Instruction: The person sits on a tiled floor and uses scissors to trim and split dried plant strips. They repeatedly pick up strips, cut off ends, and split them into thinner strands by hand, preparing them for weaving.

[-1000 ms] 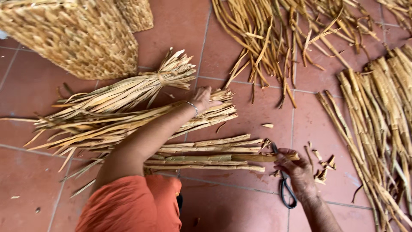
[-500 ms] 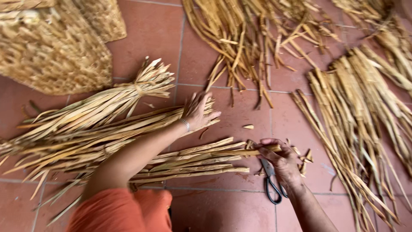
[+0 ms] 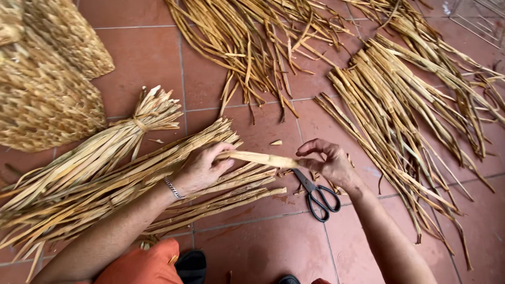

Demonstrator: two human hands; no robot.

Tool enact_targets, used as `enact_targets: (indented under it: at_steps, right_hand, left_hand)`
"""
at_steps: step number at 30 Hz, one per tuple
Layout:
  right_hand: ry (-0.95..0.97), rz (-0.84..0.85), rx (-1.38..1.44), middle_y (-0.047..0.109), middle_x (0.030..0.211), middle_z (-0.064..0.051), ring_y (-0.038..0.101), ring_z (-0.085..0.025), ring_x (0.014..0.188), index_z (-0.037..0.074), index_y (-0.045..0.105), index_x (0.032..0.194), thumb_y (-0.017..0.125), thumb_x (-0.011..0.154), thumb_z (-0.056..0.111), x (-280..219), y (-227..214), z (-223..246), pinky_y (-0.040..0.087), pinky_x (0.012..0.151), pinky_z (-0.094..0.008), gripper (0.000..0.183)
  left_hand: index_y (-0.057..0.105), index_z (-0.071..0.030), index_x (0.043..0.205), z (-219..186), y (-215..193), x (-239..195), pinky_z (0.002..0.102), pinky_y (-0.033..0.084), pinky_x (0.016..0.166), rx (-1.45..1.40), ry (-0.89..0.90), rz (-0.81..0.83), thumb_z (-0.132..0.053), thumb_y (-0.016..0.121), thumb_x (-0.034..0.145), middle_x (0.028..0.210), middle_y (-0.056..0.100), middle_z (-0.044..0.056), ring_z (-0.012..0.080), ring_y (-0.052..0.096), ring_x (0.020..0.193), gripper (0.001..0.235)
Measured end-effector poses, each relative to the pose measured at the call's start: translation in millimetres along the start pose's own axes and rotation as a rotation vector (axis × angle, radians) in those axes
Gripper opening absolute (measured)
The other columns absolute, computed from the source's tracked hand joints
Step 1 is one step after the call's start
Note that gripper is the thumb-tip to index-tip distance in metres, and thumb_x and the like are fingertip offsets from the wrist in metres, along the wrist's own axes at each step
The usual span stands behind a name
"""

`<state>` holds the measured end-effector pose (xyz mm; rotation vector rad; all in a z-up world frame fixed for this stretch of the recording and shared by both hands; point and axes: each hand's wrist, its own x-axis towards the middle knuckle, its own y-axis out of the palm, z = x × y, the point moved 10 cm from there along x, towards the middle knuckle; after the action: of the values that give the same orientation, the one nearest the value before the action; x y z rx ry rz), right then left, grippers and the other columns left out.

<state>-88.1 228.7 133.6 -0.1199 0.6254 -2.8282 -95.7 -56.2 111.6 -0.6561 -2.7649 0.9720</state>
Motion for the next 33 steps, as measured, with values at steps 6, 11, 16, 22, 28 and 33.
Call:
enact_targets:
  at_steps: [6,11,16,22,28,33]
  right_hand:
    - [-0.003,0.302,-0.16,0.075,0.122,-0.008,0.07,-0.021,0.115,0.011,0.054,0.137,0.068,0.094,0.017,-20.7,59.8,46.1,0.055,0.097,-0.033,0.046]
    - [-0.015,0.263,-0.074,0.075,0.101,-0.012,0.077,-0.025,0.098,0.006,0.062,0.127,0.064,0.097,0.012,-21.4,85.8,16.3,0.061,0.084,-0.033,0.031]
    - [-0.091,0.131,-0.286,0.066,0.089,-0.015,0.07,-0.03,0.081,0.001,0.061,0.111,0.058,0.102,0.008,-19.1,71.7,4.6,0.056,0.072,-0.041,0.012]
    - [-0.416,0.083,-0.478,0.063,0.099,-0.022,0.066,-0.042,0.085,-0.003,0.059,0.115,0.062,0.095,0.015,-36.8,75.8,52.3,0.054,0.066,-0.047,0.027]
    - [-0.435,-0.117,-0.755,0.065,0.086,-0.011,0.069,-0.033,0.074,0.008,0.064,0.105,0.065,0.09,0.007,-33.9,54.4,52.1,0.056,0.061,-0.045,0.016]
    - [-0.486,-0.133,-0.78,0.063,0.082,-0.011,0.069,-0.031,0.073,0.007,0.064,0.105,0.066,0.088,0.008,-33.0,63.1,53.9,0.056,0.058,-0.042,0.017]
  left_hand:
    - [0.063,-0.006,0.124,-63.0,-23.0,-11.3,0.039,0.057,0.084,0.009,0.296,-0.157,-0.013,0.065,0.098,0.111,0.067,0.014,0.0298,0.069,0.1,0.027]
    - [0.064,-0.006,0.121,-73.4,-28.9,-13.9,0.037,0.057,0.086,0.001,0.367,-0.228,-0.009,0.068,0.097,0.111,0.067,0.012,0.0282,0.069,0.103,0.025]
    - [0.066,-0.002,0.119,-91.3,-32.6,-25.1,0.036,0.059,0.087,0.11,0.513,-0.294,-0.001,0.065,0.095,0.113,0.063,0.013,0.0278,0.068,0.103,0.024]
    - [0.07,-0.002,0.118,-81.2,-26.4,-31.2,0.038,0.059,0.082,0.442,0.592,-0.36,0.004,0.062,0.091,0.106,0.066,0.012,0.0277,0.067,0.097,0.029]
    - [0.075,-0.002,0.105,-0.2,37.1,-5.8,0.027,0.053,0.062,0.244,0.079,0.085,-0.009,0.061,0.098,0.084,0.07,0.007,0.0158,0.066,0.072,0.017]
    - [0.069,-0.003,0.099,5.3,54.9,-12.2,0.023,0.043,0.053,-0.704,-0.206,0.264,-0.013,0.065,0.099,0.076,0.063,0.0,0.0077,0.054,0.062,0.012]
